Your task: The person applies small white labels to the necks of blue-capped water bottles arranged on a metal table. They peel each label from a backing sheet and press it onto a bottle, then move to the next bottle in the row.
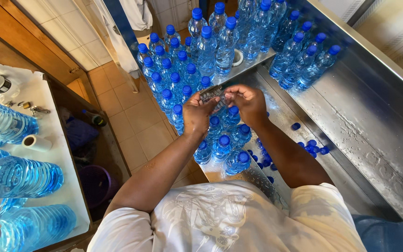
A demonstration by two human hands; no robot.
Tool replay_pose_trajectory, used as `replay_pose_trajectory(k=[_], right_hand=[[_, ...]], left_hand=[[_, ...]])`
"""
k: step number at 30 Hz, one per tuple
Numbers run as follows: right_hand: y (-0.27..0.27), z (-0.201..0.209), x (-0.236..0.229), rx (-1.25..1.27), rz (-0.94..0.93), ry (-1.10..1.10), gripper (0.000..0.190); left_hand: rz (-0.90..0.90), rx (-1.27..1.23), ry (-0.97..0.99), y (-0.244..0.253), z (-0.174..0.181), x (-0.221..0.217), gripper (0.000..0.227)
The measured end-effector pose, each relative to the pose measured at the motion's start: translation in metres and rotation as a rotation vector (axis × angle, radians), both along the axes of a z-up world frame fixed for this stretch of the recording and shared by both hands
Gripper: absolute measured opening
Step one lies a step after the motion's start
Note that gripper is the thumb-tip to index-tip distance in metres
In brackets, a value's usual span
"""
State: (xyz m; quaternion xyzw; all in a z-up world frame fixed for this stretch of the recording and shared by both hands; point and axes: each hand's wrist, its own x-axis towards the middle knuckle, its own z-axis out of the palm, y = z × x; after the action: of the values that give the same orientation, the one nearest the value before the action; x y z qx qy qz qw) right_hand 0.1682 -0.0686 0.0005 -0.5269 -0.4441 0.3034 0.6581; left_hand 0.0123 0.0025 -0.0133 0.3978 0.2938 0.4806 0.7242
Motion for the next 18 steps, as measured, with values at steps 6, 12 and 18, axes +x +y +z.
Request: replay_pose_trajectory(k=[6,12,18], right_hand=[[-0.002,0.008,0.000,0.089,-0.296,-0.508,0.014],[-0.005,-0.001,0.031,-0.060,0.339,0.171,0.037],[0.015,0.043,0.106,-0.184,-0.043,0.237,0.029]], left_hand=[[0.100,0.063,0.074,0.005,0.000,0.002,0.033],[0.098,0.183,0.176,-0.001,0.016,-0.008,0.035],[0.095,0.109,0.117,0.003,0.008,-0.007,0.036]])
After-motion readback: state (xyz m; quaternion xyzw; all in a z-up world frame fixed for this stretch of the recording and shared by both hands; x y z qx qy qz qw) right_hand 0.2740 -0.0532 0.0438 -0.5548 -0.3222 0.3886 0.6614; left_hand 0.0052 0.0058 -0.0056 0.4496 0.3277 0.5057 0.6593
